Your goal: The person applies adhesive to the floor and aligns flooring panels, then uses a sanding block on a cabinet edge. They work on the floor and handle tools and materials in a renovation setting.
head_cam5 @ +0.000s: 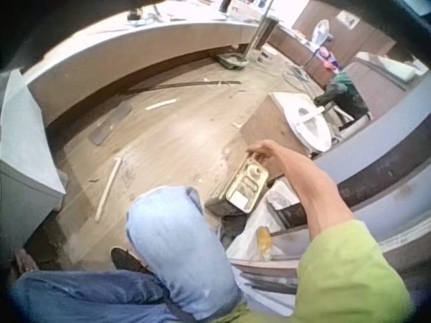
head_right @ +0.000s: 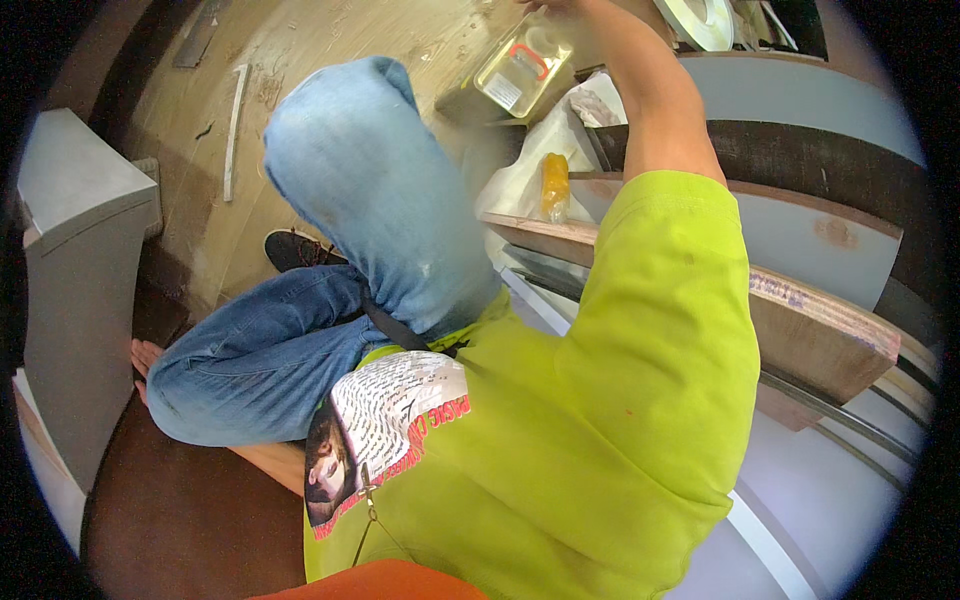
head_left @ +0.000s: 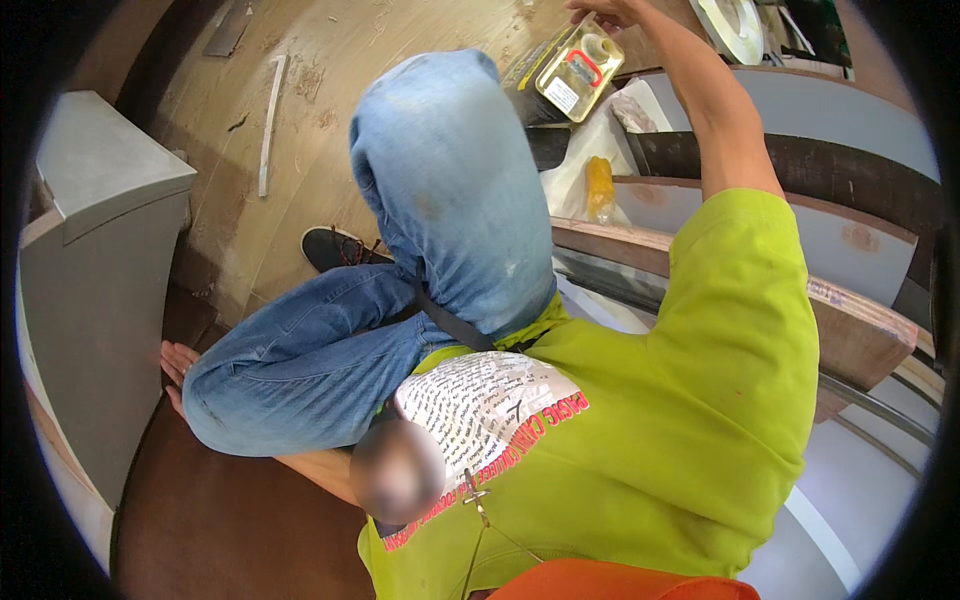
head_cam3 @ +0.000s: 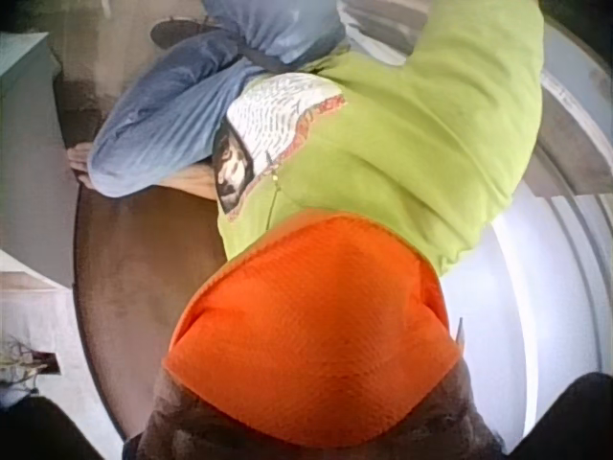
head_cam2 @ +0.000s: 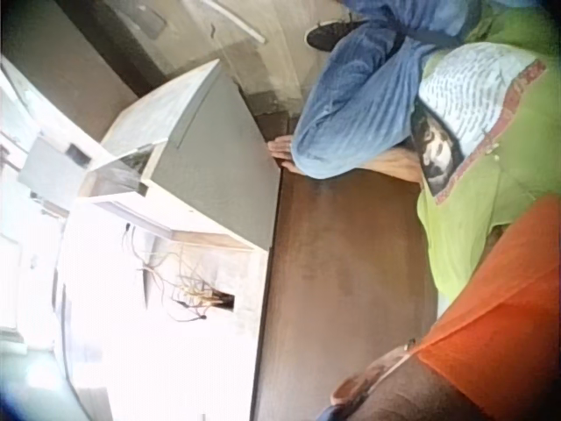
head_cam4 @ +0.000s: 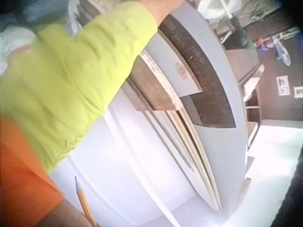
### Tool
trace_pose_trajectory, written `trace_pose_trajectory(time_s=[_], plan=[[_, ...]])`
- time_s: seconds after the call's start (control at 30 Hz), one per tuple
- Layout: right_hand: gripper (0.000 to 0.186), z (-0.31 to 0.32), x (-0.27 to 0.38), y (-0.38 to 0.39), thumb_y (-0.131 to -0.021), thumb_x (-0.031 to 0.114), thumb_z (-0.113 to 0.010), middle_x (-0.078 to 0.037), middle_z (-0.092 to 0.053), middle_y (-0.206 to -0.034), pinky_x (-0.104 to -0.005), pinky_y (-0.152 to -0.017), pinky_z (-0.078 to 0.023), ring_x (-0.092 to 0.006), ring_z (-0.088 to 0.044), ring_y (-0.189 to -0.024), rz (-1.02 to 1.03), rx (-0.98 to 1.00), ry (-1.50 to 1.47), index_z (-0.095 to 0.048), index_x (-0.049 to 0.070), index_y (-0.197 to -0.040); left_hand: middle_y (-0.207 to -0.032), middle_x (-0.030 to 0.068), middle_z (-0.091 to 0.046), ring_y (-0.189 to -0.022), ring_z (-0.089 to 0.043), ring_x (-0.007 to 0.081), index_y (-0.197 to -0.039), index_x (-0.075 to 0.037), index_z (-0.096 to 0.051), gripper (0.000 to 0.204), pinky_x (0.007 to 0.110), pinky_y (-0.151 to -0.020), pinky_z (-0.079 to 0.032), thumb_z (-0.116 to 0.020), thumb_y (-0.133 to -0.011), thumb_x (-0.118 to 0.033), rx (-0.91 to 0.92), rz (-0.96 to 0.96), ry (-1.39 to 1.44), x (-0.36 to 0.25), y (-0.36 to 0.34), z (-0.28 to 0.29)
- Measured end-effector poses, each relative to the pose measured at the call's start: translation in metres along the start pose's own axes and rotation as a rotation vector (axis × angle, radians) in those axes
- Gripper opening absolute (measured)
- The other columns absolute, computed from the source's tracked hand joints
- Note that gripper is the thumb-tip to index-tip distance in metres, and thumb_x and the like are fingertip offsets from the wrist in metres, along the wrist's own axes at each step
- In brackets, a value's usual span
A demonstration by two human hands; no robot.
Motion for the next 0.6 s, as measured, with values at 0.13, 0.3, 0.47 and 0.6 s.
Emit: trace_pose_trajectory(time_s=[0.13,0.3,0.47,0.6], plan=[[0.034,-0.009,-0.072,-0.019,-0.084,0.046,-0.064,-0.006,-0.07,-0.082,-0.0332,-0.06,-0.053,-0.0164,-0.066,-0.067,-0.157,0.068,-0.114,-0.068,0.012,-0.084,-0.161,0.01,-0.016,-0.148,-0.016,0.0202,-0.152,-0.004,-0.019,0.059,0.039,-0.122,-0.013,-0.034,-0.099,-0.024,0.013,0.006,0.0,0.001,0.003,-0.003],[0.027,-0.103,-0.124,-0.004,-0.087,0.037,-0.063,-0.005,-0.069,-0.08,-0.0321,-0.058,-0.053,-0.0138,-0.064,-0.064,-0.22,0.368,-0.199,-0.067,0.011,-0.08,-0.161,0.0099,-0.016,-0.148,-0.015,0.0202,-0.152,-0.004,-0.018,0.059,0.039,-0.122,-0.012,-0.034,-0.098,-0.023,0.029,0.008,0.002,0.002,0.006,-0.008],[0.027,-0.179,-0.09,0.029,-0.086,0.037,-0.064,-0.003,-0.069,-0.078,-0.0294,-0.059,-0.052,-0.0114,-0.063,-0.065,0.06,0.389,0.005,-0.066,0.011,-0.077,-0.161,0.0098,-0.016,-0.148,-0.014,0.0201,-0.153,-0.004,-0.018,0.06,0.039,-0.122,-0.012,-0.034,-0.098,-0.023,0.047,0.008,0.044,-0.003,0.01,-0.004],[0.027,-0.228,-0.057,0.046,-0.086,0.037,-0.064,-0.002,-0.068,-0.077,-0.0272,-0.06,-0.05,-0.0094,-0.062,-0.066,0.363,0.362,0.189,-0.065,0.012,-0.075,-0.161,0.0103,-0.016,-0.148,-0.015,0.0228,-0.153,-0.004,-0.016,0.06,0.04,-0.123,-0.011,-0.034,-0.099,-0.026,-0.045,-0.044,-0.022,0.002,0.013,-0.02]])
Point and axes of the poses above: each hand's wrist, its own y-axis away from the middle knuckle, its own z-axis out of the back of the hand, x = y × z, the point moved 2 cm from there along -y, towards the middle knuckle
